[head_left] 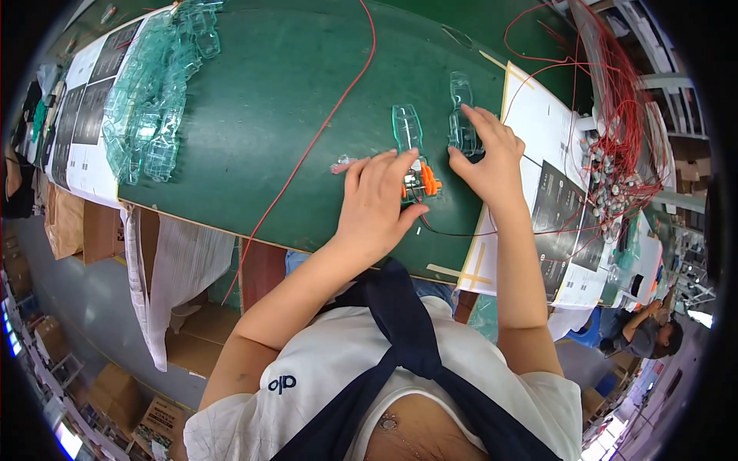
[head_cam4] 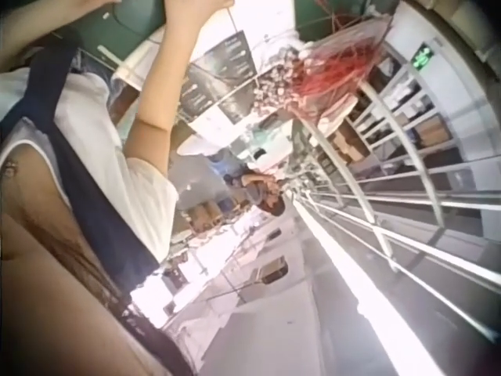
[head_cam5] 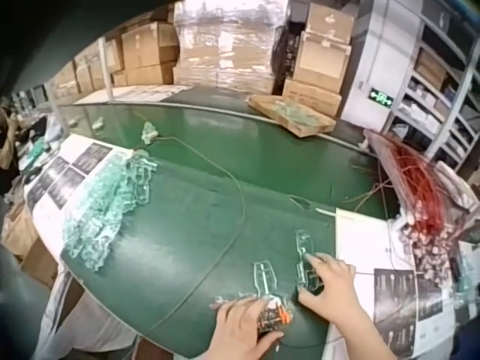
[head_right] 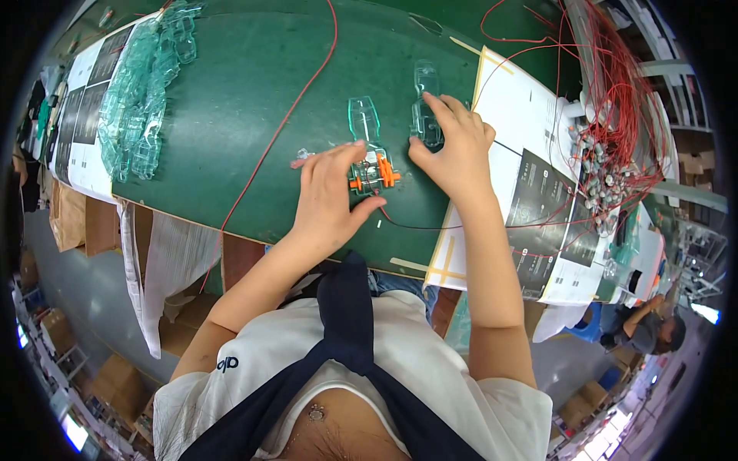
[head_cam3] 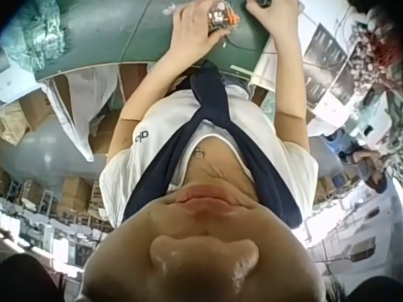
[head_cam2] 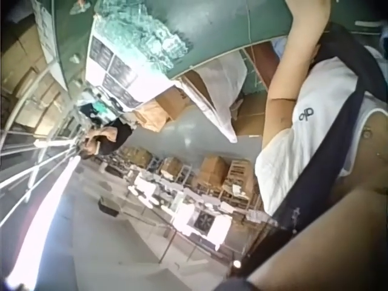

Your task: The person assembles electronic components by attaching wires to plastic housings by hand.

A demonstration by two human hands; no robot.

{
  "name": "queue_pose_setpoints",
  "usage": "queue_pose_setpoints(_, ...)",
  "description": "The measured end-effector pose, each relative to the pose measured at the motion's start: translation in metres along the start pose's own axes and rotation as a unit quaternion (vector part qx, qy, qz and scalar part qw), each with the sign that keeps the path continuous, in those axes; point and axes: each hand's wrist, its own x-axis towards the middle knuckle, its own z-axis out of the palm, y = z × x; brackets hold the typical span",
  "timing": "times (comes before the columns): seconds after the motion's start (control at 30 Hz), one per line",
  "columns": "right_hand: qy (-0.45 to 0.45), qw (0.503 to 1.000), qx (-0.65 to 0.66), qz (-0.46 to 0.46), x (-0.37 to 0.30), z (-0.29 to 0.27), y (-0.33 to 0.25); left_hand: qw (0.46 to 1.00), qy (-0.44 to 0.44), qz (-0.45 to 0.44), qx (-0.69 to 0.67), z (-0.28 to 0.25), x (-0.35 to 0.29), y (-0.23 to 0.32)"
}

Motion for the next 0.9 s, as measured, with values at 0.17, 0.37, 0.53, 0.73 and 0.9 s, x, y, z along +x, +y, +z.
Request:
queue_pose_setpoints(0.17,0.035,0.991,0.127,-0.032,-0.028,-0.009,-0.049,0.996,0.019,-0.039,-0.083,0.001,-0.005,-0.007)
queue_pose_setpoints(0.37,-0.027,0.991,0.128,-0.011,-0.039,0.006,-0.063,0.988,0.059,-0.015,-0.142,0.01,0.0,-0.013)
queue_pose_setpoints(0.53,-0.022,0.994,0.106,-0.002,-0.034,0.014,-0.063,0.99,0.0,-0.011,-0.139,-0.002,0.006,-0.011)
queue_pose_setpoints(0.73,0.079,0.985,0.139,-0.072,-0.035,0.012,-0.069,0.905,-0.002,-0.162,-0.393,-0.003,-0.001,-0.019)
queue_pose_setpoints(0.9,0.01,0.944,0.329,-0.027,-0.024,-0.016,-0.083,0.802,-0.098,-0.298,-0.507,-0.039,0.014,-0.006)
